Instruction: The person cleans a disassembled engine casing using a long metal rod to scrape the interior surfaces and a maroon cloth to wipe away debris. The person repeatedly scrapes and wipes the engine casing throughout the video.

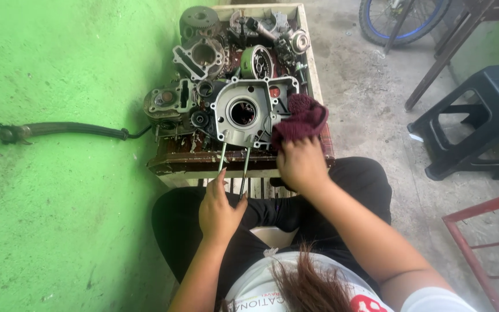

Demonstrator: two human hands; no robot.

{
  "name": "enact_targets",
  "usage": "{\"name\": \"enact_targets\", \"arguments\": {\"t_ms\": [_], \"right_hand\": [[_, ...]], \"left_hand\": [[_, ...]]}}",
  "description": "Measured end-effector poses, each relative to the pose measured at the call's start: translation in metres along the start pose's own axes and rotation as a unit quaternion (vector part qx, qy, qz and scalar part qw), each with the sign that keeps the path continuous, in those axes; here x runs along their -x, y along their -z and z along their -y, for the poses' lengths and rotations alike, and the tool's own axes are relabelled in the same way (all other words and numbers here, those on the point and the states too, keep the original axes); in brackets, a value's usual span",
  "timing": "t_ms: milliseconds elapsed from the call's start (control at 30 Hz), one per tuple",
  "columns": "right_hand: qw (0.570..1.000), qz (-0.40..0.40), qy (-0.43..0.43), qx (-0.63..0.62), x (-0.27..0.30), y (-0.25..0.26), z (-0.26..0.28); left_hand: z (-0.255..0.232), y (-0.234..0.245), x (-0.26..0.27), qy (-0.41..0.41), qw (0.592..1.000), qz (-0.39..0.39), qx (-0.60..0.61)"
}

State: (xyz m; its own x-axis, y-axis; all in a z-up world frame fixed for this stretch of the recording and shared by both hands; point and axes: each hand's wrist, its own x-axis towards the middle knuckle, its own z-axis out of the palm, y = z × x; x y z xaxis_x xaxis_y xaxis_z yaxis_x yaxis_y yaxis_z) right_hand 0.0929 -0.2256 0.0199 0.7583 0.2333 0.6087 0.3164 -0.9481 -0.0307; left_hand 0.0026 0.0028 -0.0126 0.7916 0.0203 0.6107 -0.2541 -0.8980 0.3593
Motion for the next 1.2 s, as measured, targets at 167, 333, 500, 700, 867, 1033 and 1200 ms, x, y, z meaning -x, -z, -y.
{"name": "enact_targets", "arguments": {"t_ms": [167, 333, 500, 700, 867, 1033, 1200], "right_hand": [[0.88, -0.021, -0.256, -0.399, -0.031, 0.041, -0.025], [0.937, -0.108, -0.115, -0.311, -0.057, 0.039, -0.036], [0.995, -0.069, 0.045, -0.059, -0.012, 0.022, -0.019], [0.775, -0.033, -0.218, -0.593, 0.0, 0.046, -0.049], [0.616, -0.31, -0.264, -0.674, -0.025, 0.039, -0.059], [0.996, -0.05, -0.017, -0.068, -0.015, -0.055, -0.056], [0.978, -0.003, -0.07, -0.198, 0.024, -0.014, -0.029]], "left_hand": [[-0.001, 0.002, -0.001, -0.003, 1.0, 0.0, 0.002], [0.001, 0.0, 0.001, 0.0, 1.0, 0.001, 0.0], [0.001, 0.002, -0.001, 0.0, 1.0, 0.005, 0.006], [-0.001, 0.003, -0.001, 0.0, 1.0, 0.008, 0.011], [-0.001, 0.001, -0.001, 0.002, 1.0, 0.007, -0.008], [-0.002, 0.004, 0.0, 0.003, 1.0, 0.012, -0.004], [-0.001, 0.002, -0.004, -0.001, 1.0, 0.003, -0.007]]}}
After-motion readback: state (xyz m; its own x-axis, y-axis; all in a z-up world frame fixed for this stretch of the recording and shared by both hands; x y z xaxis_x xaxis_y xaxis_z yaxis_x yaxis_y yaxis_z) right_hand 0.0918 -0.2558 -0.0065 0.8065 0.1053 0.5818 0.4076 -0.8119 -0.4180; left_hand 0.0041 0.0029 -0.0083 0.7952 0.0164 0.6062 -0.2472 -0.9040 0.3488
